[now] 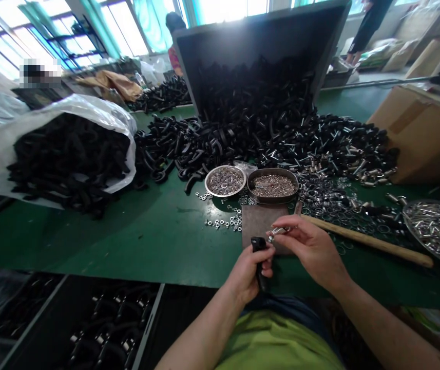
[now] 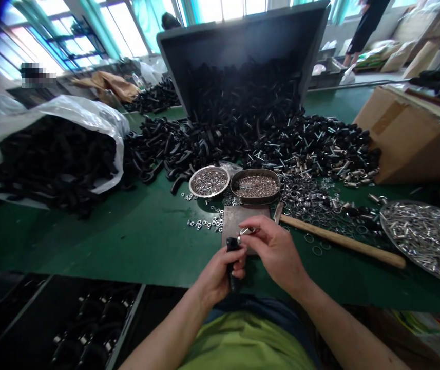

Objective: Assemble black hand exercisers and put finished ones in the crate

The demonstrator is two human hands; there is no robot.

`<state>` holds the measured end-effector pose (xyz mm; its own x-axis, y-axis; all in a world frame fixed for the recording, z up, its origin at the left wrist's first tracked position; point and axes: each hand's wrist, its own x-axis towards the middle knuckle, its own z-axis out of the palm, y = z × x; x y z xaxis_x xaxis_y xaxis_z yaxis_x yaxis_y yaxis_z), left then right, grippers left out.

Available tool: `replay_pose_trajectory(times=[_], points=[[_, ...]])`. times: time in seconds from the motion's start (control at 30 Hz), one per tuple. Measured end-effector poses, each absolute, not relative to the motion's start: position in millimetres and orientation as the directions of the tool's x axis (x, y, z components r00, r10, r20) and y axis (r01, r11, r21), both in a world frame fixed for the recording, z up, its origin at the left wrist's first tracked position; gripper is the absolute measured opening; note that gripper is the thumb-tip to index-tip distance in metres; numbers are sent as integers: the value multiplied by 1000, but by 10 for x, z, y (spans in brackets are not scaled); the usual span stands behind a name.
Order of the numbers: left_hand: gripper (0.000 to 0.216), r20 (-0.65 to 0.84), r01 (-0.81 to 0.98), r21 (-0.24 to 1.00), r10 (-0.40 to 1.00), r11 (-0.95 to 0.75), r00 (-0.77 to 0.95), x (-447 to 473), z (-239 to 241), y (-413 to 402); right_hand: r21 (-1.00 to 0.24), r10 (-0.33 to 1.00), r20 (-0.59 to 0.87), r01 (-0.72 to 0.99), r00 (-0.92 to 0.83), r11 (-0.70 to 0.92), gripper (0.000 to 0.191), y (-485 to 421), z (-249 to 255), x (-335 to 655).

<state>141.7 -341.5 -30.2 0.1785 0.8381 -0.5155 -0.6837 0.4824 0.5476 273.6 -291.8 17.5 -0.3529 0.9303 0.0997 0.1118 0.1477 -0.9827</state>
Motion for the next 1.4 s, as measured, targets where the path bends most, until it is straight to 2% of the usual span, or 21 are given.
replay_pose_trajectory(times=[0.17,0.23,0.3,0.4,0.47,0.57,0.63,0.7,0.77,0.9,1.0,1.07,1.1,1.17,1.23,1.33,1.4], points=[[30,-463,-695,541,858,473,223,1503,-230,-3406,-922,902,187,248,-389,297,17,-3001,179,2740],[29,-440,-674,581,873,457,212,1516,-226,-3408,-876,885,226,312,-407,367,19,-3011,187,2737],[28,-418,-600,674,892,431,172,1522,-236,-3419,-848,873,239,346,-426,401,19,-3018,189,2724],[32,-427,-356,819,892,450,146,1509,-257,-3459,-856,893,209,367,-398,364,15,-3020,136,2706],[35,-464,-232,833,863,502,200,1477,-268,-3498,-889,913,154,351,-379,295,14,-2999,48,2739],[35,-483,-259,786,819,562,309,1393,-289,-3568,-896,911,40,389,-411,215,20,-2911,-150,2923],[34,-461,-339,759,826,557,324,1330,-313,-3614,-788,940,40,567,-338,237,19,-2819,-304,3118],[34,-449,-389,760,853,521,265,1275,-342,-3648,-641,970,103,732,-219,233,14,-2726,-452,3311],[33,-433,-396,791,884,467,177,1237,-368,-3662,-574,978,136,792,-156,206,9,-2660,-563,3443],[37,-397,-364,839,912,405,99,1228,-379,-3641,-569,978,155,796,-140,204,11,-2682,-568,3445],[44,-414,-393,812,901,430,131,1276,-352,-3605,-777,963,135,578,-234,250,11,-2844,-377,3268],[51,-443,-446,759,878,475,181,1328,-326,-3577,-907,942,75,370,-327,201,15,-2992,-216,3111],[55,-456,-469,729,865,498,210,1357,-313,-3563,-931,931,48,321,-362,173,16,-3064,-144,3031],[60,-474,-492,688,844,534,253,1419,-288,-3544,-925,921,26,339,-389,170,14,-3176,-37,2884],[61,-480,-484,688,839,541,255,1477,-269,-3538,-881,922,22,428,-387,200,11,-3226,10,2777],[57,-468,-427,743,856,515,218,1540,-269,-3546,-795,931,34,555,-363,245,14,-3206,-4,2717],[53,-439,-344,813,883,469,166,1561,-287,-3541,-765,934,67,582,-351,274,17,-3184,-38,2725]])
